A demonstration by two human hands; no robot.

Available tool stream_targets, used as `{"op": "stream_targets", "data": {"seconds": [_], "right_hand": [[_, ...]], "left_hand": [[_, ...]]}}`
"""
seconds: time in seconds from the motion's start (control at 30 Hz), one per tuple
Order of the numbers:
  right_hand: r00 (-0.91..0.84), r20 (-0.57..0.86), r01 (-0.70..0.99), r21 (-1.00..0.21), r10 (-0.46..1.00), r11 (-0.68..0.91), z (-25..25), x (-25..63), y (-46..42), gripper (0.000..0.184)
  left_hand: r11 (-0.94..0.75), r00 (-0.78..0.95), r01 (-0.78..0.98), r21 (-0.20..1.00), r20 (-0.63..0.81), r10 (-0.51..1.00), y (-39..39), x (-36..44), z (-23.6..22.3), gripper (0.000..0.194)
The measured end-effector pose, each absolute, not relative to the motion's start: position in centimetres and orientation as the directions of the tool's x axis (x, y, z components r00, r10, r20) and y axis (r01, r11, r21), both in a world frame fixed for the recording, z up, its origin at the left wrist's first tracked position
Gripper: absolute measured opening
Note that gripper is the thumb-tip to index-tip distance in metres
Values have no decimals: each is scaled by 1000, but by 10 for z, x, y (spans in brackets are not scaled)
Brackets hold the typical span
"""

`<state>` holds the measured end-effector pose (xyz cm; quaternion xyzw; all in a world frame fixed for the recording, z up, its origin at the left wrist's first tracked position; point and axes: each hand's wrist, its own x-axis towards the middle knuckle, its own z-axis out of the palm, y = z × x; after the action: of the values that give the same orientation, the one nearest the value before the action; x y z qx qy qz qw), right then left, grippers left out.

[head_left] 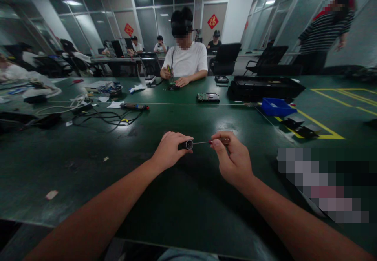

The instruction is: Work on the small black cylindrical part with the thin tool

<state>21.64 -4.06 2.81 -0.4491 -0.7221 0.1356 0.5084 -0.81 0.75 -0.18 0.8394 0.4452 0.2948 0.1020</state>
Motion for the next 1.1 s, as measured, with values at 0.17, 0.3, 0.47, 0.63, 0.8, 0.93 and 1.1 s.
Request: {"op": "stream_targets", "data": {"seconds": [0.17,0.3,0.47,0.63,0.8,0.93,1.1], "right_hand": [[-156,591,556,-610,792,565,29,217,-39,16],[-166,587,594,-581,792,556,32,217,-38,14],[-193,567,660,-529,801,534,34,217,-37,14],[-144,570,679,-538,809,500,35,217,-35,16],[-111,648,679,-504,754,533,34,218,-31,21],[-164,568,688,-520,806,507,29,220,-24,18],[-225,282,831,-444,933,335,22,217,-21,19]], "left_hand": [[-571,445,703,423,365,818,8,-7,-5,41],[-559,455,718,415,328,828,6,-5,-5,41],[-564,476,714,414,304,826,5,-5,-3,41],[-566,470,709,421,317,824,7,-8,-5,42],[-572,413,675,465,404,816,8,-8,-4,40],[-551,355,684,478,443,824,8,-7,-2,41],[-537,341,689,488,436,833,7,-6,-1,41]]}}
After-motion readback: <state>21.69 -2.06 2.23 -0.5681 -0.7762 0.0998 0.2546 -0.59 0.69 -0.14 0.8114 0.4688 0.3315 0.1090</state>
